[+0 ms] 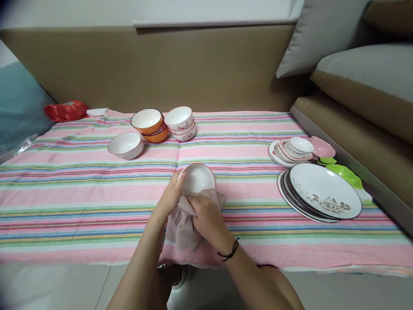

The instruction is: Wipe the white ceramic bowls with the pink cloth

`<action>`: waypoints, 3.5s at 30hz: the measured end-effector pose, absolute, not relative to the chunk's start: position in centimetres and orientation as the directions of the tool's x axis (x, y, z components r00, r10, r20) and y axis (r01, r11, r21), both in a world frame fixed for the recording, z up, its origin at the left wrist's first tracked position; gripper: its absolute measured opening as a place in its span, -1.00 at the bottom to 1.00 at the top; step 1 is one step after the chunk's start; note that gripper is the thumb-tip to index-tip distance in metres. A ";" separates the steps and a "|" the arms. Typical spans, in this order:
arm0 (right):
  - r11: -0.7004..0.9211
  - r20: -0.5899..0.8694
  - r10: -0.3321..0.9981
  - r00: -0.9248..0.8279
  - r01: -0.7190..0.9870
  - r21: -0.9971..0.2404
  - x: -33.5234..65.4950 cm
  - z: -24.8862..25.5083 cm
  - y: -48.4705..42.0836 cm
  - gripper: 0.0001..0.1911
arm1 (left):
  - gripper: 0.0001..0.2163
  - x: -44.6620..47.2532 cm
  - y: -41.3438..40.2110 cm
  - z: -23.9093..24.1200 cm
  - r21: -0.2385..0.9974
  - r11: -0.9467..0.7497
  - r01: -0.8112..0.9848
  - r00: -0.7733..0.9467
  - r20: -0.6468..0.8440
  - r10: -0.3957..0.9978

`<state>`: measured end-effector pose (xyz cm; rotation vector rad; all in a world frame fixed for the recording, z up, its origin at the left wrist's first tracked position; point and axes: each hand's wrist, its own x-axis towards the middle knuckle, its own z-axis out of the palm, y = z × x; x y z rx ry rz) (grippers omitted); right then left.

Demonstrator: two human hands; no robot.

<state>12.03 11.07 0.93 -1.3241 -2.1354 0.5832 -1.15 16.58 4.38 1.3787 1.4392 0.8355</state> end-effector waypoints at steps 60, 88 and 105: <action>0.343 0.223 0.932 -0.285 0.502 -0.794 12.6 2.1 11.5 -0.73 | -0.52 -1.2 16.5 4.2 0.919 0.013 0.394 0.171 -0.087 0.981; 0.326 0.233 0.942 -0.242 0.830 -0.452 13.1 0.3 12.2 -0.60 | -0.50 -1.2 16.5 4.0 0.913 0.027 0.407 0.151 -0.097 0.984; 0.337 0.201 0.940 -0.275 0.833 -0.438 13.1 1.0 12.2 -0.59 | -0.47 -1.3 16.5 4.0 0.910 0.054 0.410 0.161 -0.131 0.978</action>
